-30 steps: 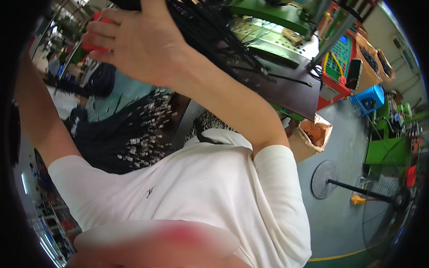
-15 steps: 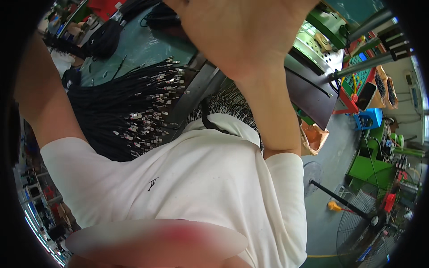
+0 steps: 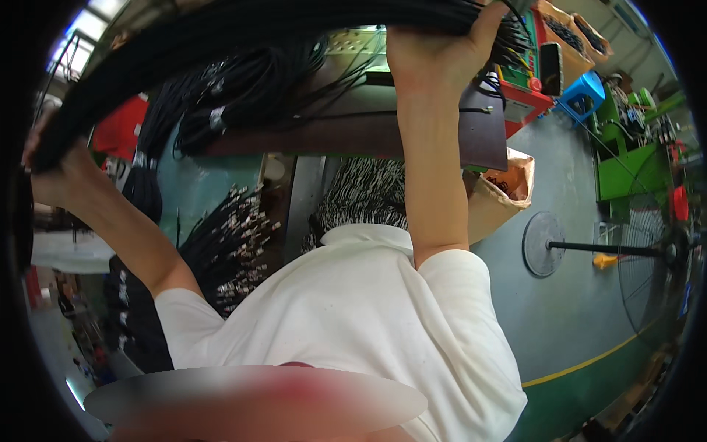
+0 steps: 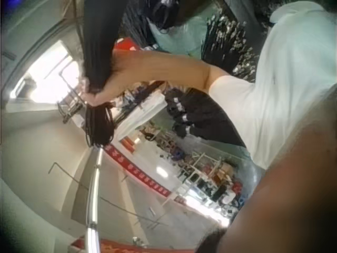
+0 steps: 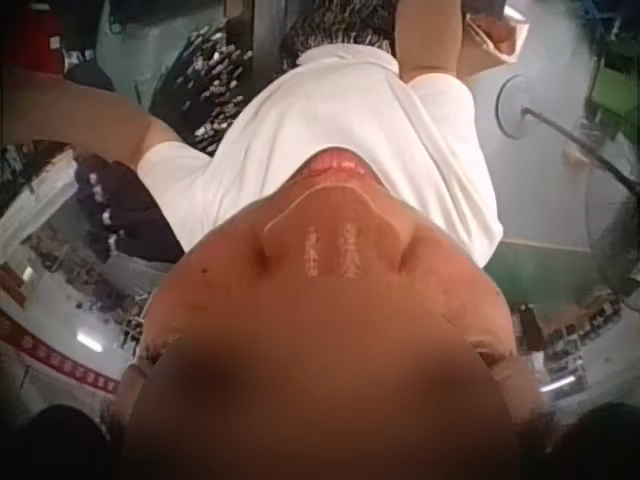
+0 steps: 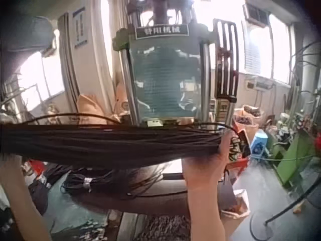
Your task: Testing a bundle of black electronic cables by plugging them into a test board to verify functionality.
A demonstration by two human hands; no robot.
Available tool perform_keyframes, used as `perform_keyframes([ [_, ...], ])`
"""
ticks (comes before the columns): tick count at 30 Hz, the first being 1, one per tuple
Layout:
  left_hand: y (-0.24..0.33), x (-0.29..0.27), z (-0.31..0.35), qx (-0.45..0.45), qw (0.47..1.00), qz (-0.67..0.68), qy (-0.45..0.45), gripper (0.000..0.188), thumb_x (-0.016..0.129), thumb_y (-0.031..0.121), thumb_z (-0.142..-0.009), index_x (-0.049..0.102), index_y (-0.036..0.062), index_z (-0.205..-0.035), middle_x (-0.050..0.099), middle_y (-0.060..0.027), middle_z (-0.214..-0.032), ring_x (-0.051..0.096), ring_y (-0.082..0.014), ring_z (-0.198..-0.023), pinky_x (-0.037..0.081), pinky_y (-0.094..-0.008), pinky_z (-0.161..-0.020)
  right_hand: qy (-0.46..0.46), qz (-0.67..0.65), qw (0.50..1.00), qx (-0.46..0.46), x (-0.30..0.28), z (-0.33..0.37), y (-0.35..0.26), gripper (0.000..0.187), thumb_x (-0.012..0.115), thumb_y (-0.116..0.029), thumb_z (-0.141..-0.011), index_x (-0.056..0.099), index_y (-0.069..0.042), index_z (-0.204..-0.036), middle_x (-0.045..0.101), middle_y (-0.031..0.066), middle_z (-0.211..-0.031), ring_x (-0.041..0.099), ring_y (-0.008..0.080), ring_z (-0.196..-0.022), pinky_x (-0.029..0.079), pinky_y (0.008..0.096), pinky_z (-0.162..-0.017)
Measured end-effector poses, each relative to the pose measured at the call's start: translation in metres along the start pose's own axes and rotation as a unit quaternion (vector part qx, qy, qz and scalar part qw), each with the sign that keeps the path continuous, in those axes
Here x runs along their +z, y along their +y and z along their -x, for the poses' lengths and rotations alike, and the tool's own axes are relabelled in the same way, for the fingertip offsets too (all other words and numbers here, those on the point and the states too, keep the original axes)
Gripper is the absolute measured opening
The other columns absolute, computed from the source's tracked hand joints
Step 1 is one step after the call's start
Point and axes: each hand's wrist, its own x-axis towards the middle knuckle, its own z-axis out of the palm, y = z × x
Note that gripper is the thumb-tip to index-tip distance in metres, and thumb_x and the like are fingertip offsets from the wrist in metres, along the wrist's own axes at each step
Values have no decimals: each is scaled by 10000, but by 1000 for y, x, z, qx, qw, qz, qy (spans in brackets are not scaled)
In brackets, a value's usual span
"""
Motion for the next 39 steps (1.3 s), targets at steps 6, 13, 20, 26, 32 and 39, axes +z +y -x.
perform_keyframes([
  [6,-123,-53,81,-117,964,125,204,70,575,33,-748,528,25,-799,566,-84,-775,573,-223,-763,467,-405,-895,134,184,973,-47,-45,28,-48,969,750,-568,-769,323,-22,-1445,499,252,-1345,476,401,-1278,349,501,-1132],
  [13,-202,-92,139,-293,916,156,225,271,606,146,-784,584,11,-1018,632,-111,-1082,600,-257,-1097,388,-455,-1086,204,121,969,-71,-74,46,-85,640,714,-444,-852,472,-68,-1309,605,168,-1200,574,347,-1143,420,544,-1049],
  [20,-173,-58,148,-723,507,-451,-130,407,593,290,-957,622,-36,-1199,735,-133,-900,689,-177,-776,529,-265,-729,249,188,948,-62,-97,52,-80,344,479,-64,-903,463,-96,-1245,614,101,-926,587,239,-837,492,463,-882],
  [26,-282,72,136,-128,683,-568,-442,913,789,386,-751,345,68,-1483,518,-211,-1350,504,-364,-1244,385,-417,-1064,103,247,964,-6,-69,57,-65,433,484,-80,-891,408,-85,-1317,574,119,-947,570,246,-870,464,468,-912],
  [32,-332,47,129,-444,695,-394,-406,1134,863,420,-646,233,117,-1538,492,-187,-1405,528,-346,-1243,398,-400,-1056,57,272,960,25,-66,64,-71,454,513,-187,-944,387,-90,-1369,569,125,-1006,559,250,-938,448,473,-945],
  [39,-360,99,149,-181,738,-531,-375,990,845,376,-643,333,70,-1433,528,-233,-1280,526,-401,-1178,466,-454,-942,126,447,884,53,-62,47,-64,409,562,-85,-939,408,-13,-1311,664,123,-1048,596,260,-1128,439,389,-992],
])
